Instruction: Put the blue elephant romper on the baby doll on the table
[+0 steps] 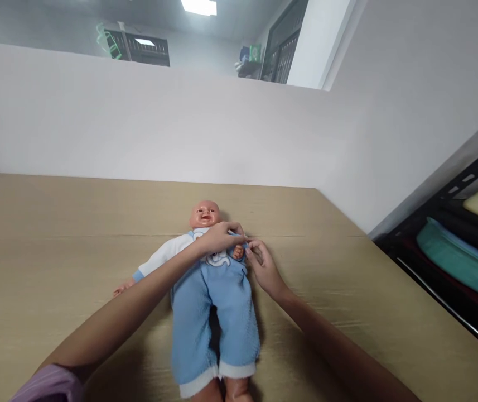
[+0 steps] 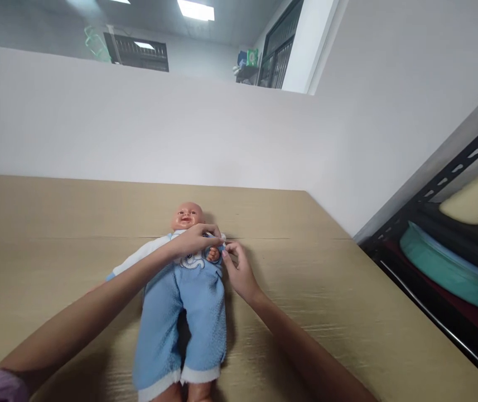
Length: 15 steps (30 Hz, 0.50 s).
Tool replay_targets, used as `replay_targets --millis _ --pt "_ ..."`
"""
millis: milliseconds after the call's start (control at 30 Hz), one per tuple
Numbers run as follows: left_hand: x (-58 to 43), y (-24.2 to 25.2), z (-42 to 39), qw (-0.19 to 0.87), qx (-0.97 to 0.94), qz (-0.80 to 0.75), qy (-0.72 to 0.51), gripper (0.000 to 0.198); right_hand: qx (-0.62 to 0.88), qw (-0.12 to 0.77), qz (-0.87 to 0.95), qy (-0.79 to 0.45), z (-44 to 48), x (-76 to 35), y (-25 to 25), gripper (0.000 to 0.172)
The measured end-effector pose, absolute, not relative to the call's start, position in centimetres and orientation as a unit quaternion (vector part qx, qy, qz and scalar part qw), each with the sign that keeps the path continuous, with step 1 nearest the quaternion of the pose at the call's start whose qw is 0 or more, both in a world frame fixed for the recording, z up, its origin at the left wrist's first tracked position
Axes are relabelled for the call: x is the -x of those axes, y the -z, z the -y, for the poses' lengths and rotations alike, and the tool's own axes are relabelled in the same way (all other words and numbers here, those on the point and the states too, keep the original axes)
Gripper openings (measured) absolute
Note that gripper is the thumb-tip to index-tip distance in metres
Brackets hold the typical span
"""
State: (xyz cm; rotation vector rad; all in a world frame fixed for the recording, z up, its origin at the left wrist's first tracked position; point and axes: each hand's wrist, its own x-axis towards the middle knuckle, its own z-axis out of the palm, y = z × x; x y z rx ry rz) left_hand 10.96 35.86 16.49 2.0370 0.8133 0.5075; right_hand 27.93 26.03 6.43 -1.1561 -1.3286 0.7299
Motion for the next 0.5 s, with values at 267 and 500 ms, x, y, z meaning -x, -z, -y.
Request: replay_targets --millis 267,500 --pt "-11.7 -16.9 -36.4 0.403 -0.822 -0.364 -0.172 0.04 0.532 0.615 0.436 -0.384 -28.5 -28.5 -4.9 0.038" --pt "-10.3 -16.3 -36.6 0.251 -0.881 -0.368 -0.162 0.032 0.547 0.612 0.388 -0.419 -32.0 -29.8 -4.0 0.046"
